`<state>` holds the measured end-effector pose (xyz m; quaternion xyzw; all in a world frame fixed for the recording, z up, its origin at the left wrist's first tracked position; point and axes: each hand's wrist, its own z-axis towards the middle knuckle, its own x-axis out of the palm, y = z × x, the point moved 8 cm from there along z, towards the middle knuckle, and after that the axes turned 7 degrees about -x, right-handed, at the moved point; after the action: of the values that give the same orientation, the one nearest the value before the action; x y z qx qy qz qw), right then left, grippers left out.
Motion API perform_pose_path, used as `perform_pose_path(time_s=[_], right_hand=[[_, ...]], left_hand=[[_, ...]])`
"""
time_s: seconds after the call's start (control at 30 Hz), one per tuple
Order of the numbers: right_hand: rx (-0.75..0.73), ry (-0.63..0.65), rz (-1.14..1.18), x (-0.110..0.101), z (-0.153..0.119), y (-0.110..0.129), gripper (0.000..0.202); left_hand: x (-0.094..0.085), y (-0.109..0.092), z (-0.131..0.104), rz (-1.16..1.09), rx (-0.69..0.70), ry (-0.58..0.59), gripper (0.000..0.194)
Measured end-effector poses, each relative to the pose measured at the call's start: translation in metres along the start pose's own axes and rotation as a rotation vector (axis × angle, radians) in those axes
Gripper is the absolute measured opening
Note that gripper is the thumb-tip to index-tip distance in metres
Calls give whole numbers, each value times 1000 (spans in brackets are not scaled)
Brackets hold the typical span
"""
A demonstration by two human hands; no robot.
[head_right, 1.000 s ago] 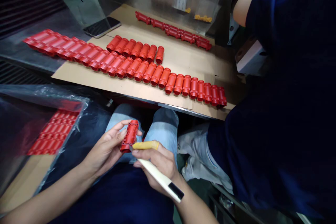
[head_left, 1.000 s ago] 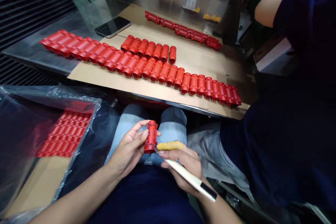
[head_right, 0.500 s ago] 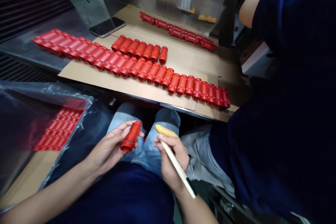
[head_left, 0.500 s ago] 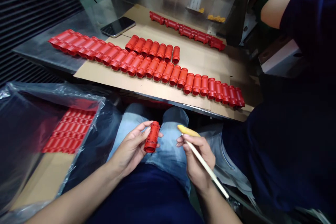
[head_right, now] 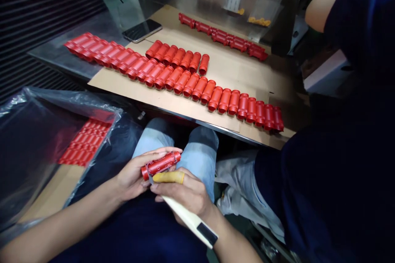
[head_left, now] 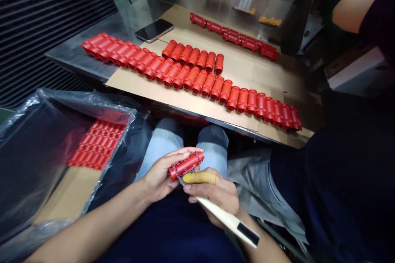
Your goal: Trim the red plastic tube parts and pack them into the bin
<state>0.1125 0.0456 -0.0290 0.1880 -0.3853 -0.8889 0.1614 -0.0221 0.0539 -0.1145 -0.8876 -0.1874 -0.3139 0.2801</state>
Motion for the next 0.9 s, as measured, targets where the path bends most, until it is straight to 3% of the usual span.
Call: perform_pose_path(time_s=[0.53, 0.73, 0.9], right_hand=[[15, 15, 25, 1, 0, 0, 40], [99, 13, 33, -2, 1, -5, 27], [25, 189, -95, 4, 11, 8, 22]], left_hand=[[-1, -1, 0, 6, 16, -3, 36], [-4, -2, 3, 1, 40, -47, 34], [-7, 3, 8, 3, 7, -52, 36]])
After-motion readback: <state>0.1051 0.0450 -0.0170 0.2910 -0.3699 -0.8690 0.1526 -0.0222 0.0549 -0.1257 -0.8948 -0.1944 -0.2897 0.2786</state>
